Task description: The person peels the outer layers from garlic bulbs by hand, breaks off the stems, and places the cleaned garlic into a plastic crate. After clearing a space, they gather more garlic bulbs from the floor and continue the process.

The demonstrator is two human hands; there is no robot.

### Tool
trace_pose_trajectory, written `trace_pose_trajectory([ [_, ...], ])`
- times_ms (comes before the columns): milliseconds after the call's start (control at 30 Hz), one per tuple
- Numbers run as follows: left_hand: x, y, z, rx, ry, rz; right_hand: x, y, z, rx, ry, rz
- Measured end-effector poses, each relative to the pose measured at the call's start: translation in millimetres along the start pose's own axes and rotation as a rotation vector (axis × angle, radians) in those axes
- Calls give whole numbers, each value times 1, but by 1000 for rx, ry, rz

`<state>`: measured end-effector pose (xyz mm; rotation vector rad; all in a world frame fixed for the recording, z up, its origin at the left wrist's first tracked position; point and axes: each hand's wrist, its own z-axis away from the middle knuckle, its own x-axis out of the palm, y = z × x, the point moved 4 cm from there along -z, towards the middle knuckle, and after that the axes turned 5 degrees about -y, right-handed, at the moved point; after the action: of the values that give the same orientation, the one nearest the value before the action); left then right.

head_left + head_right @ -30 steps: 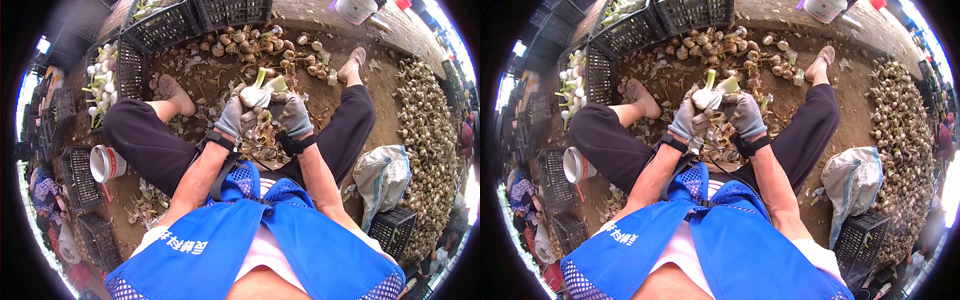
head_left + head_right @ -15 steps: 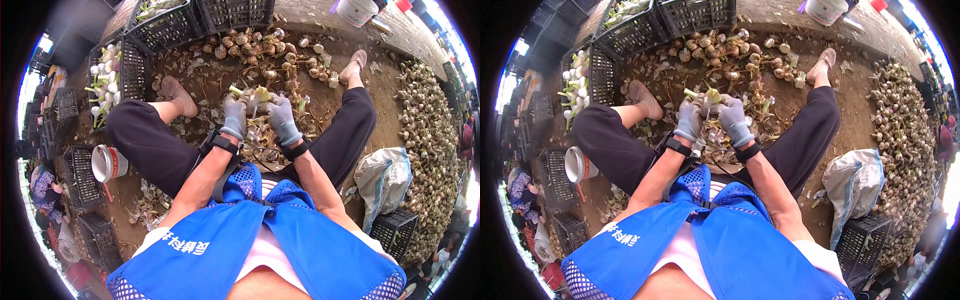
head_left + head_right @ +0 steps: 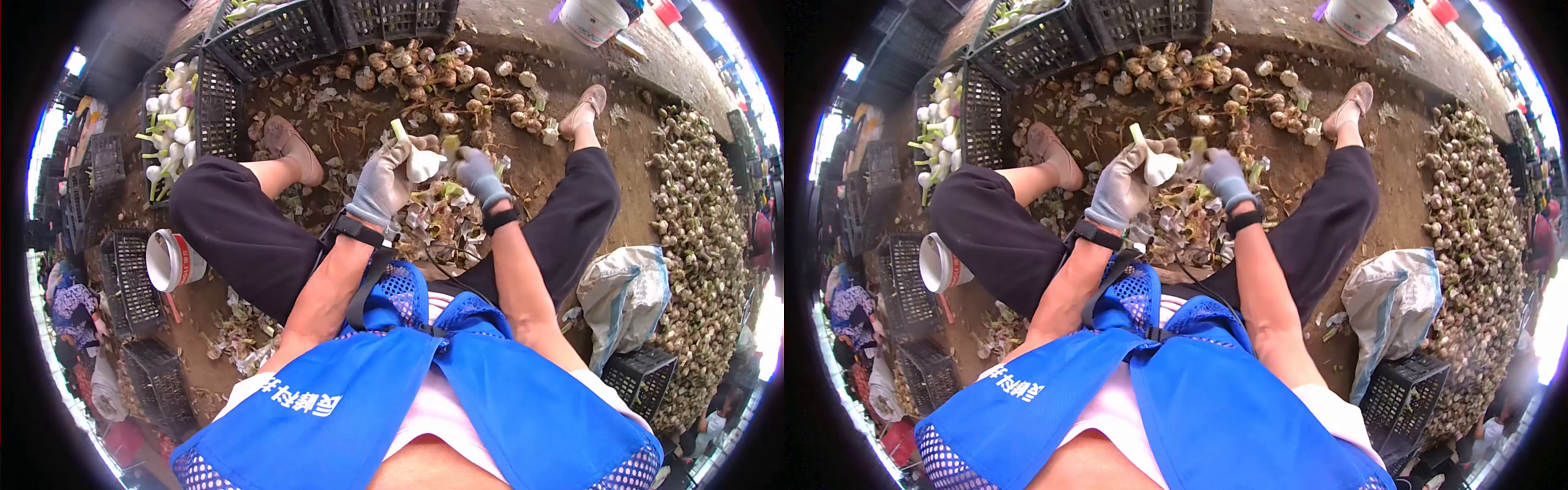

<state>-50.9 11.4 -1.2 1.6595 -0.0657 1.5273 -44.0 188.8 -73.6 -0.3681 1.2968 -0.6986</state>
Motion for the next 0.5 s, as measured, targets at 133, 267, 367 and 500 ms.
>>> trace_pose_trajectory([
  [133, -5, 6, -1, 28, -8, 3, -21, -28, 32, -79, 69, -710],
  [267, -3, -2, -7, 8, 25, -129, -38, -74, 60, 9, -101, -1172],
  [367, 4, -3, -5, 51, 79, -288, -28, -75, 63, 2, -53, -1089],
  [500, -8, -9, -9, 100, 209, -448, -21, -71, 63, 34, -159, -1364],
])
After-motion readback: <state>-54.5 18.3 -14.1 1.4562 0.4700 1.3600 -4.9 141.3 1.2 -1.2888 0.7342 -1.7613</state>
